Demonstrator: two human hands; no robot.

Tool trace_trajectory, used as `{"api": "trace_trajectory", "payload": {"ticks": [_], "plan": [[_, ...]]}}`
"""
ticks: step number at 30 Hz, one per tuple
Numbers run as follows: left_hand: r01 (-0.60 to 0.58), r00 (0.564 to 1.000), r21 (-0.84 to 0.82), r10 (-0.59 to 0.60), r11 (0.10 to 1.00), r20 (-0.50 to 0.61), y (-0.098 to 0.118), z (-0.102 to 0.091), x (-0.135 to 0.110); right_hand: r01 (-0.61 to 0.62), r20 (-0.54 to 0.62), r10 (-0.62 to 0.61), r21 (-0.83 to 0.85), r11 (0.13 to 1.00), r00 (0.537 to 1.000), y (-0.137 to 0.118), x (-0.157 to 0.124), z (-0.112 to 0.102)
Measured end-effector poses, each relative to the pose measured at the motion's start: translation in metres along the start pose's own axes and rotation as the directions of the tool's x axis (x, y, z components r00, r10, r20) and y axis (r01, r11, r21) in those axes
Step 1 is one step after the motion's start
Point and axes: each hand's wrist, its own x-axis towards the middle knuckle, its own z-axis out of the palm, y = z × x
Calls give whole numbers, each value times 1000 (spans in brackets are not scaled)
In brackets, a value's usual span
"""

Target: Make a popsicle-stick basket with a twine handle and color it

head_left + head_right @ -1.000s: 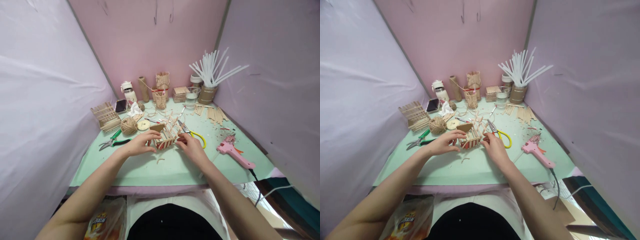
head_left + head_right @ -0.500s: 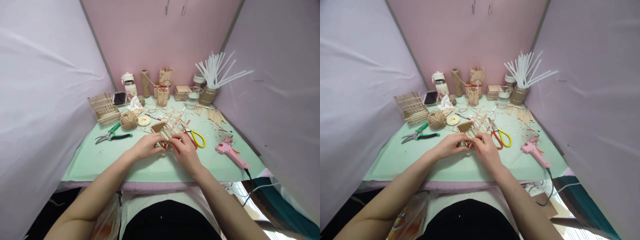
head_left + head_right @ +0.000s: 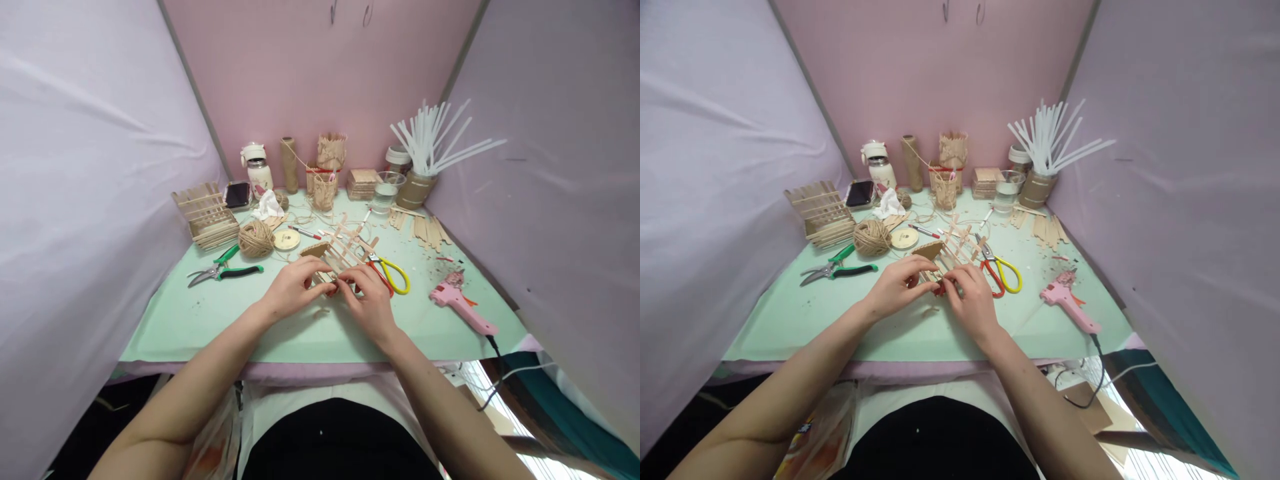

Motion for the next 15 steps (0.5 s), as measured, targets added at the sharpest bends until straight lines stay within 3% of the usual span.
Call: {"api": "trace_trajectory", "payload": {"ticks": [4, 9, 15], "plan": [[78, 996, -107, -83, 991, -42, 5, 4, 6, -48, -4, 49, 29, 998, 999, -1, 3, 0], [96, 993, -175, -105, 980, -46, 5, 7, 12, -42, -12, 43, 49, 998, 999, 0, 4, 0], [216, 976, -260, -216, 941, 30, 4, 4, 17, -49, -1, 49, 51, 997, 999, 2, 4, 1]]}}
